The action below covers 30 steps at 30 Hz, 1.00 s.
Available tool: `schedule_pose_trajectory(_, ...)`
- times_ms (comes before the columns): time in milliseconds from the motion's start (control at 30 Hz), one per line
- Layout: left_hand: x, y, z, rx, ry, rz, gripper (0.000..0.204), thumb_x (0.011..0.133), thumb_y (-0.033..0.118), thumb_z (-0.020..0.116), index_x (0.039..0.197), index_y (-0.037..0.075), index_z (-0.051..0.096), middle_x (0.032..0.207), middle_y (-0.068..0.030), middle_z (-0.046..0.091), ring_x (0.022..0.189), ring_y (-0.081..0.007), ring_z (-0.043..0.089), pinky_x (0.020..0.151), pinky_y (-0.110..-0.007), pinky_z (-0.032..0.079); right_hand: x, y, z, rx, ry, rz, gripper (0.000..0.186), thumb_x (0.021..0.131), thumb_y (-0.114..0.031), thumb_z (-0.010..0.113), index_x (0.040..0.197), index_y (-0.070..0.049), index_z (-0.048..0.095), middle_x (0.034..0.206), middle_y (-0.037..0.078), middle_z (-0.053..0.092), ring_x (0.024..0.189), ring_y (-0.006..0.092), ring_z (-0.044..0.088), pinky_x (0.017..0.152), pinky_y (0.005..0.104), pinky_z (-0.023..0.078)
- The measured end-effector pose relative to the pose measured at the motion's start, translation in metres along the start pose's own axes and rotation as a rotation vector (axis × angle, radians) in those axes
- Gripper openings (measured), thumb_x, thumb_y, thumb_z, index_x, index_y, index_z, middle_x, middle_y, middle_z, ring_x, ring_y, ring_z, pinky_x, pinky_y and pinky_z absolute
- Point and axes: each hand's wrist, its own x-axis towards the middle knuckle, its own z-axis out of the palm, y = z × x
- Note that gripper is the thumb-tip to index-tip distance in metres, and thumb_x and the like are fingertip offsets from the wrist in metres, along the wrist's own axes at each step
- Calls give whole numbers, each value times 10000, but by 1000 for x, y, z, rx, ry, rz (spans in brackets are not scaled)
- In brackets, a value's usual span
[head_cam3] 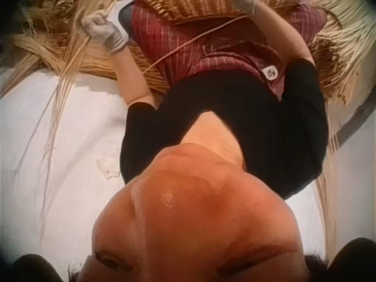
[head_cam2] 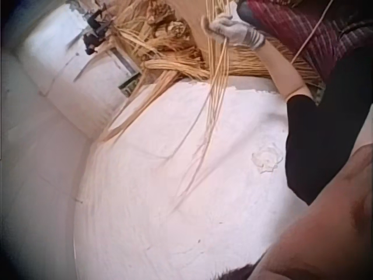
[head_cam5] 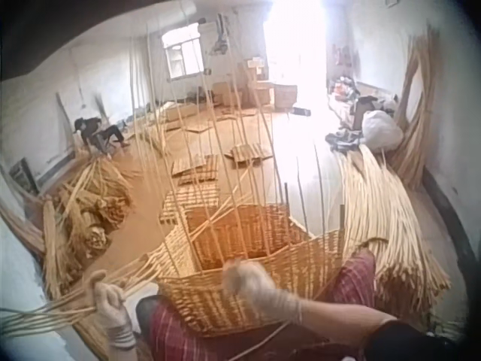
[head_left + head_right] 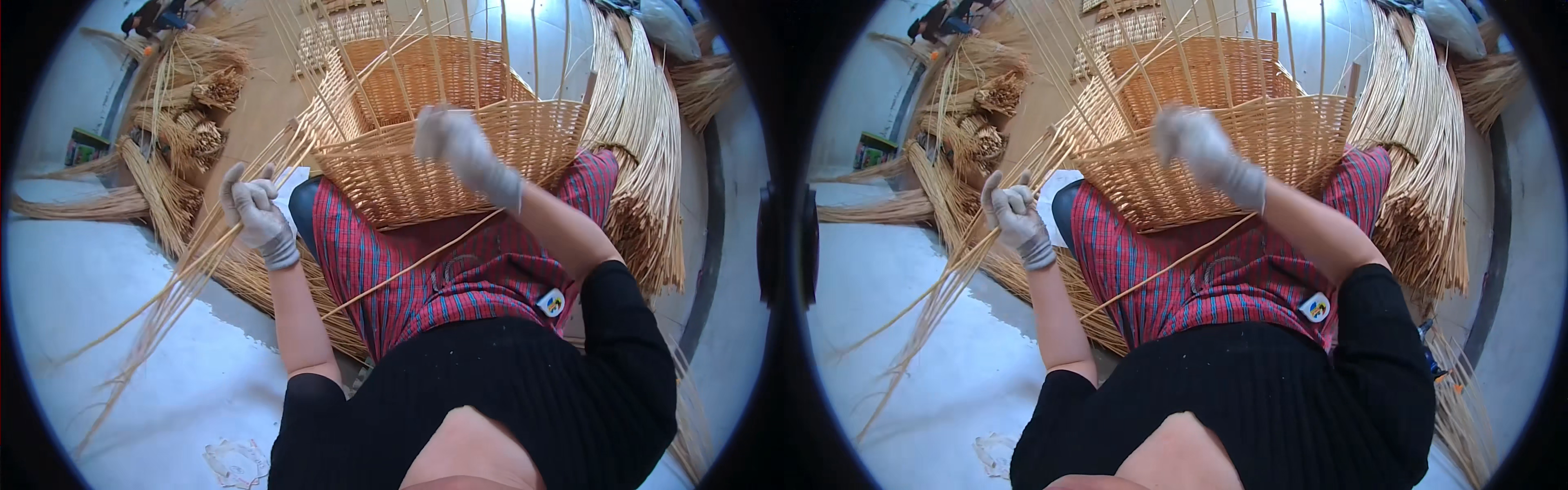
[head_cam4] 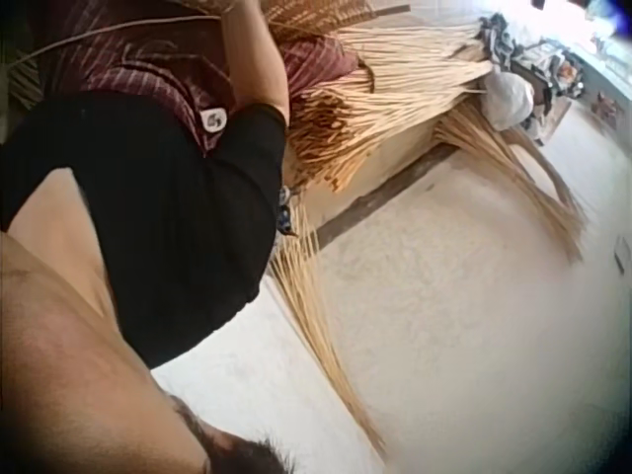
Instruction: Weaving a rectangular wicker basket using wooden strips.
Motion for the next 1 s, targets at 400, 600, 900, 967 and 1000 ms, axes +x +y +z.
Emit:
schedule_pose_trajectory(400,-50,-109,35,365,282,-396,689,913,472,847,1325,-13,581,1217,-119,679,1117,-219,642,1020,-368,534,-7,67,-38,-208,434,164,212,1020,-2,681,1222,-59,709,966,6,717,928,93,661,873,261,549)
schedule_pose_trajectory(600,-34,-135,48,876,112,-502,989,872,592,833,1508,-72,468,1393,-255,629,1279,-389,597,1149,-447,434,0,66,-4,-206,614,35,120,1011,0,693,1123,-25,732,1000,41,741,953,122,689,880,293,564)
schedule_pose_trajectory(900,-31,-134,62,428,295,-412,970,812,468,929,1487,-65,480,1412,-191,630,1242,-297,602,1110,-392,457,118,-8,44,-296,364,-270,115,1008,-97,688,1082,-17,724,1021,147,732,968,307,724,847,343,561)
schedule_pose_trajectory(967,-25,-138,67,469,369,-513,984,802,454,943,1493,-61,467,1403,-178,635,1218,-278,611,1089,-381,472,200,11,53,-654,317,-332,542,970,-133,661,1492,-87,525,1220,245,683,1113,410,684,928,435,559)
schedule_pose_trajectory(1000,-23,-140,69,549,405,-475,875,819,545,891,1367,-56,568,1281,-189,688,1120,-307,654,1010,-400,509,230,23,58,-738,271,-160,699,935,-105,622,1602,-102,415,1331,279,629,1194,433,648,955,478,551)
